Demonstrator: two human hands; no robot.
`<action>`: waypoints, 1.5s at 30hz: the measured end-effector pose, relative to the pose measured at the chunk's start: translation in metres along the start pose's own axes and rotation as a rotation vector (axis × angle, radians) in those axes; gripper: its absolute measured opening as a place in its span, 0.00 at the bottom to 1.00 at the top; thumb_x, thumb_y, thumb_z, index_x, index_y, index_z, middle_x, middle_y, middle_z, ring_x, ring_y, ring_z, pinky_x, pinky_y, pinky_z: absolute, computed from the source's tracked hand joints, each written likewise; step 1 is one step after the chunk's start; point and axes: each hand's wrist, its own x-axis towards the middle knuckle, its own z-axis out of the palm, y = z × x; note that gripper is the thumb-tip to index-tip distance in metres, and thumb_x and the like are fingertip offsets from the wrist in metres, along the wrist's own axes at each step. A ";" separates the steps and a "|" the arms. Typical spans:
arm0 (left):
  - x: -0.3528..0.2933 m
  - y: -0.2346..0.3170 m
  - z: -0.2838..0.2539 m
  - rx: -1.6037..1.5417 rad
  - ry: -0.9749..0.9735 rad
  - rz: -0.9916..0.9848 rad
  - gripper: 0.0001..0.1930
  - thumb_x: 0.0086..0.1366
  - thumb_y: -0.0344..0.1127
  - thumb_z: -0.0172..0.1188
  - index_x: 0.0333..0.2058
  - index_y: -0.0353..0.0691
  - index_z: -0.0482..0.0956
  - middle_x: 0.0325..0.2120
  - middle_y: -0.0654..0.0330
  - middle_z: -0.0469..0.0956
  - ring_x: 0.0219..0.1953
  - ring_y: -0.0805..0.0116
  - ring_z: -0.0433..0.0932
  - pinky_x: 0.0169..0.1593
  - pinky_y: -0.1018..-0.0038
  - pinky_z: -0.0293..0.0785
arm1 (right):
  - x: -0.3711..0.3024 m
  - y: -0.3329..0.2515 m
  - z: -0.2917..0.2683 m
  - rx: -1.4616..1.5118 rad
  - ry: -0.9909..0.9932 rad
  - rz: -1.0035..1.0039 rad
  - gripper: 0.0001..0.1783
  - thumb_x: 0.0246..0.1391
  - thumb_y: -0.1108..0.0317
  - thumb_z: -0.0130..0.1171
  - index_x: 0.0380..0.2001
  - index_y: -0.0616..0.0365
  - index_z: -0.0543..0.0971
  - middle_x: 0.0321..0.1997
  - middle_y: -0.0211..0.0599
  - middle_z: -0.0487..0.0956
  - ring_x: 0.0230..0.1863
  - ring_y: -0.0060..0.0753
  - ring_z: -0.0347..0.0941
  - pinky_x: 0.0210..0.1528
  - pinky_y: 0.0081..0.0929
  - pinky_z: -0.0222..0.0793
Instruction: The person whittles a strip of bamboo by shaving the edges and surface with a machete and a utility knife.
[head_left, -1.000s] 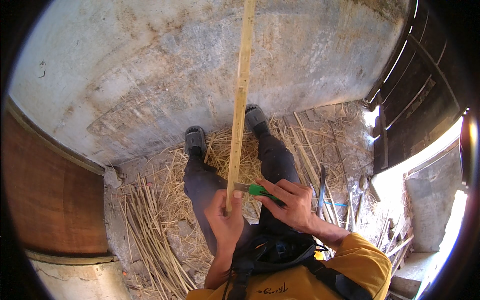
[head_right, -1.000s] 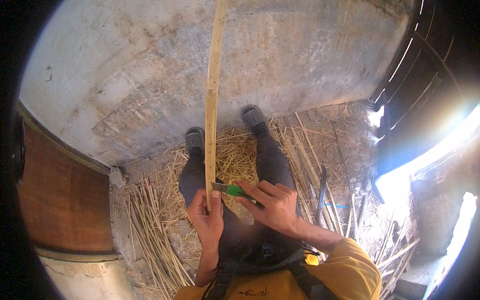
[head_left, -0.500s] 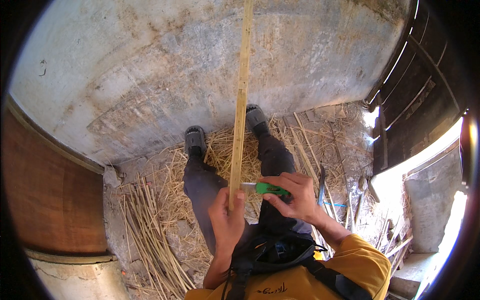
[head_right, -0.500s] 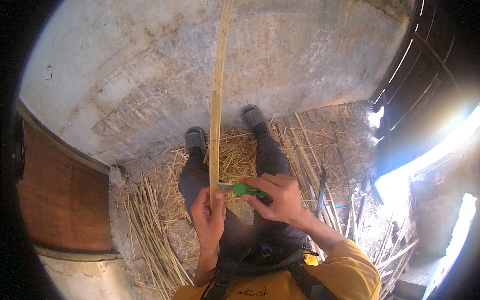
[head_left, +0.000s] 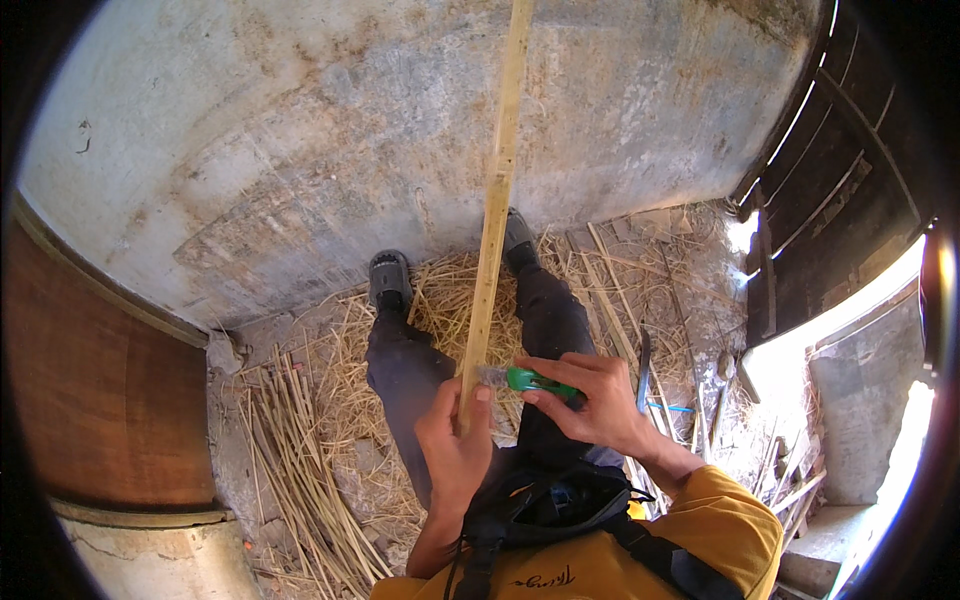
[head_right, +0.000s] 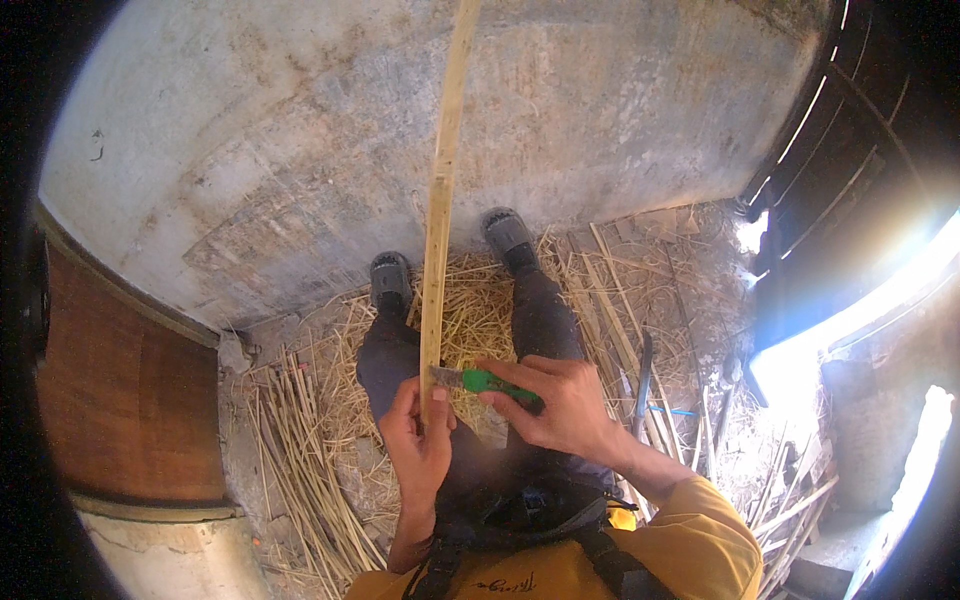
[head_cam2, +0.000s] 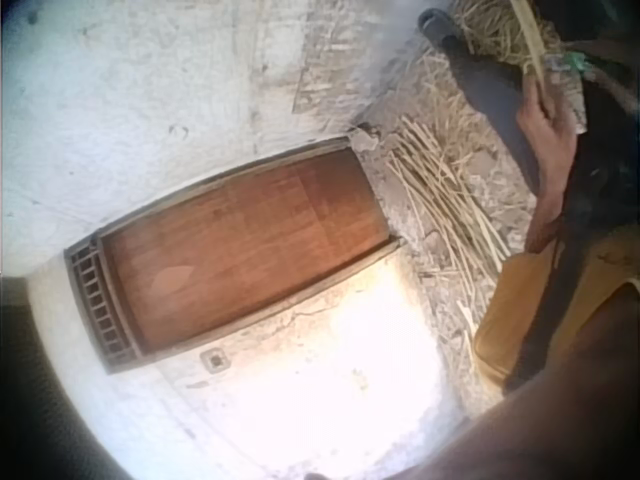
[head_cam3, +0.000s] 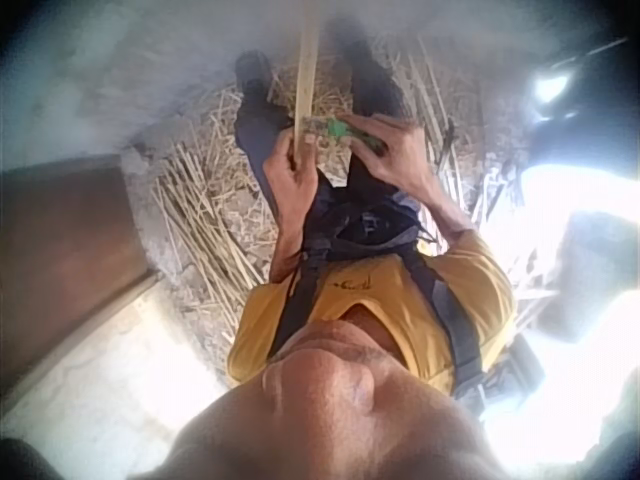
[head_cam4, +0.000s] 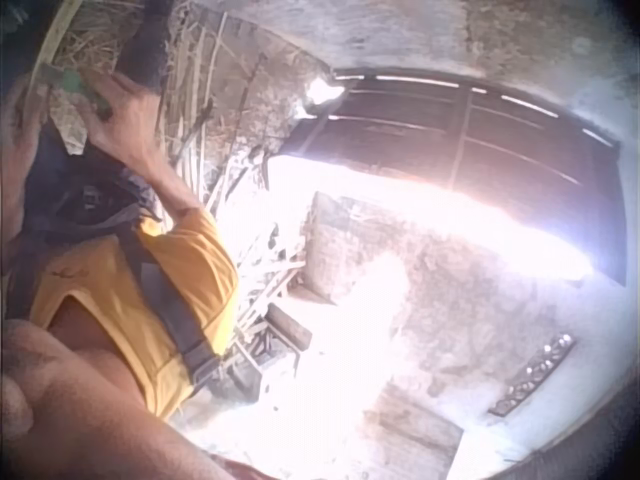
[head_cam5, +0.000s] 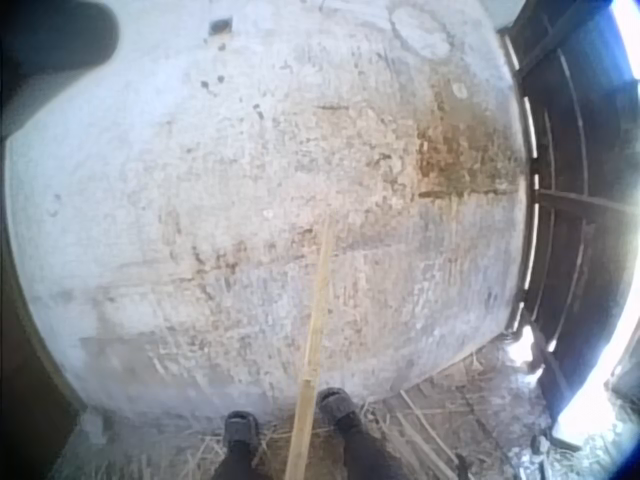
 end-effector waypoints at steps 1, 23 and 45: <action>0.000 -0.001 0.000 0.001 0.000 -0.001 0.08 0.77 0.32 0.57 0.43 0.32 0.78 0.21 0.67 0.74 0.23 0.83 0.69 0.27 0.81 0.62 | -0.001 -0.002 -0.001 0.001 -0.001 0.001 0.20 0.56 0.59 0.73 0.52 0.50 0.87 0.22 0.35 0.79 0.20 0.39 0.76 0.23 0.35 0.71; 0.003 0.002 -0.010 0.227 0.138 0.192 0.14 0.77 0.36 0.58 0.44 0.30 0.87 0.20 0.61 0.80 0.21 0.79 0.74 0.24 0.78 0.61 | 0.011 -0.011 -0.032 -0.456 -0.037 -0.211 0.21 0.55 0.54 0.73 0.52 0.42 0.86 0.21 0.26 0.73 0.18 0.35 0.71 0.21 0.34 0.66; 0.001 0.006 -0.011 0.005 0.043 0.113 0.13 0.77 0.33 0.58 0.46 0.28 0.85 0.23 0.59 0.83 0.20 0.83 0.68 0.23 0.80 0.59 | -0.001 0.016 -0.016 1.061 -0.648 0.668 0.25 0.77 0.50 0.49 0.55 0.57 0.85 0.21 0.19 0.61 0.23 0.16 0.57 0.26 0.22 0.57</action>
